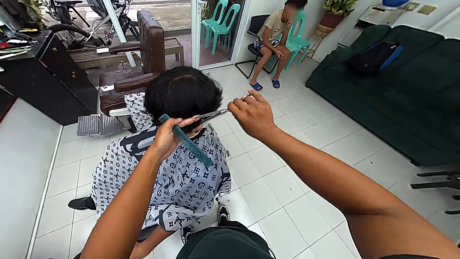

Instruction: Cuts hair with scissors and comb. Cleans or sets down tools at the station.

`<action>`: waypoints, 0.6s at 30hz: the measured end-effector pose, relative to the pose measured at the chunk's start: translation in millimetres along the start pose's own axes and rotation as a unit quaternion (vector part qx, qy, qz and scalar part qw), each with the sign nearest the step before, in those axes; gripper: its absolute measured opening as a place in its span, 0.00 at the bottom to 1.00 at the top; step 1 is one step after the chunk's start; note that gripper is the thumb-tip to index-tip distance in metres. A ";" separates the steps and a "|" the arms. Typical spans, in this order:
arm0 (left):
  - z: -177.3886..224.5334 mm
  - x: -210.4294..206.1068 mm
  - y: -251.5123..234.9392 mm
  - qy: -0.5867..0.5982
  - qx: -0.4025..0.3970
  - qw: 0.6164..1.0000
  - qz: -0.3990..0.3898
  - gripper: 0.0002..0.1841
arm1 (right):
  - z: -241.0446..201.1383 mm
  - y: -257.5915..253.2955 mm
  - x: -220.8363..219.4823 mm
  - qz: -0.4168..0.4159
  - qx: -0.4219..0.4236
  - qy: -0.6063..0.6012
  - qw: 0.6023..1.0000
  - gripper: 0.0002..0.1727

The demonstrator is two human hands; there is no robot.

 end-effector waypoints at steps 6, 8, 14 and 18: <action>-0.4 -1.3 0.1 0.024 0.014 1.000 0.008 0.30 | -28.1 -10.0 -6.9 0.035 0.039 0.026 0.998 0.07; 0.1 -1.6 1.6 -0.007 0.013 1.000 0.003 0.32 | -20.4 -0.7 -6.3 0.022 0.036 0.017 0.999 0.07; 0.2 -1.6 2.2 -0.020 0.014 1.000 -0.011 0.32 | -3.8 12.4 -3.5 0.012 0.010 0.036 0.999 0.07; -0.7 -2.1 1.4 -0.002 0.025 1.000 -0.010 0.31 | -26.6 -2.0 -8.3 0.027 0.013 0.035 0.999 0.06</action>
Point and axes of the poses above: each hand's wrist, its own y-axis away from the middle knuckle, its own x-axis out of the back of the hand, z = x × y, the point moved 7 cm from there along -y, towards the middle knuckle, and after that the axes turned 1 degree about z, right-handed, at the moved point
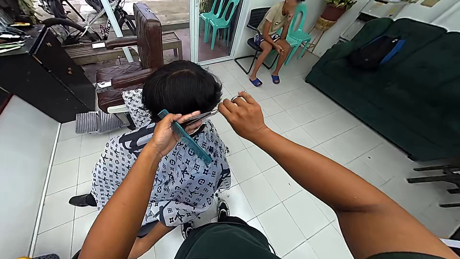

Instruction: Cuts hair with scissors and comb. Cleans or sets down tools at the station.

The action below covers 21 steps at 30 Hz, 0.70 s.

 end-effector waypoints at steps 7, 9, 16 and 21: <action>-24.5 39.7 29.6 -0.163 0.017 0.986 -0.037 0.34 | 19.4 41.6 15.0 0.008 -0.077 -0.140 0.987 0.10; -47.9 73.6 59.5 -0.235 0.072 0.968 -0.045 0.31 | 36.9 60.9 17.4 0.001 -0.168 -0.250 0.954 0.14; 27.1 34.7 71.7 -0.089 -0.232 0.968 -0.035 0.32 | -34.3 3.7 9.0 -0.080 -0.263 -0.581 0.766 0.18; 84.6 22.5 57.8 -0.046 -0.383 0.920 0.071 0.35 | -84.5 -75.1 37.1 -0.130 -0.182 -0.702 0.676 0.10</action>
Point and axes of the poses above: each hand's wrist, its own y-axis away from the middle knuckle, its own x-axis out of the back of the hand, z = x × y, the point moved 7 cm from there along -y, towards the middle knuckle, and after that the axes turned 1 degree about z, right-handed, at the moved point
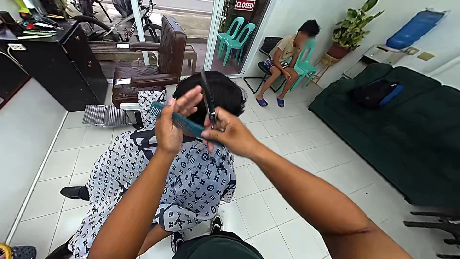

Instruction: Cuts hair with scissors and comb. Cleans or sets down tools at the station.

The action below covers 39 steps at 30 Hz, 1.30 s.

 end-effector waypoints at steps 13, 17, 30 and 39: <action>-27.4 113.8 37.6 -0.249 0.100 0.963 0.014 0.11 | -3.6 -32.3 48.4 0.011 0.106 0.510 0.854 0.11; -35.7 106.1 23.0 -0.224 0.099 0.967 -0.070 0.22 | 2.4 -27.2 52.0 -0.024 0.106 0.510 0.853 0.10; -90.7 -7.1 10.4 0.156 0.316 0.903 -0.245 0.51 | 3.1 -8.5 62.0 -0.047 0.113 0.490 0.863 0.11; -101.2 -12.4 26.2 0.121 0.317 0.917 -0.212 0.37 | 37.1 45.7 70.7 0.077 0.082 0.299 0.947 0.13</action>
Point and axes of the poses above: each hand's wrist, its own y-axis away from the middle knuckle, its own x-axis out of the back of the hand, z = x × y, the point moved 7 cm from there along -y, towards the middle knuckle, and after that the axes turned 1 degree about z, right-handed, at the moved point
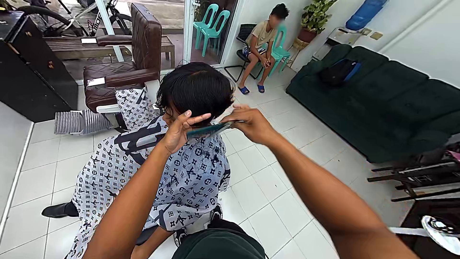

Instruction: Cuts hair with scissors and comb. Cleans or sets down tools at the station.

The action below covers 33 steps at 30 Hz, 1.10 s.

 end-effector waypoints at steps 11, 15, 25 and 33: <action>4.8 -0.3 -1.8 -0.030 0.000 0.991 0.129 0.27 | 22.4 31.6 -51.3 -0.067 -0.279 -0.368 0.885 0.15; 6.0 -2.3 -2.4 0.008 0.013 0.991 0.133 0.28 | 39.0 25.9 2.0 -0.022 -0.239 0.015 0.971 0.12; 8.8 -0.2 -3.6 -0.007 0.001 0.989 0.151 0.26 | 10.7 -4.9 15.1 0.044 0.113 0.493 0.862 0.05; 8.7 -1.7 -3.6 0.002 0.011 0.991 0.132 0.30 | 9.4 -0.4 4.2 0.025 0.122 0.477 0.870 0.07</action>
Point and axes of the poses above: each hand's wrist, its own y-axis away from the middle knuckle, its own x-axis out of the back of the hand, z = x × y, the point moved 7 cm from there along -y, towards the middle knuckle, and after that the axes turned 1 degree about z, right-handed, at the moved point
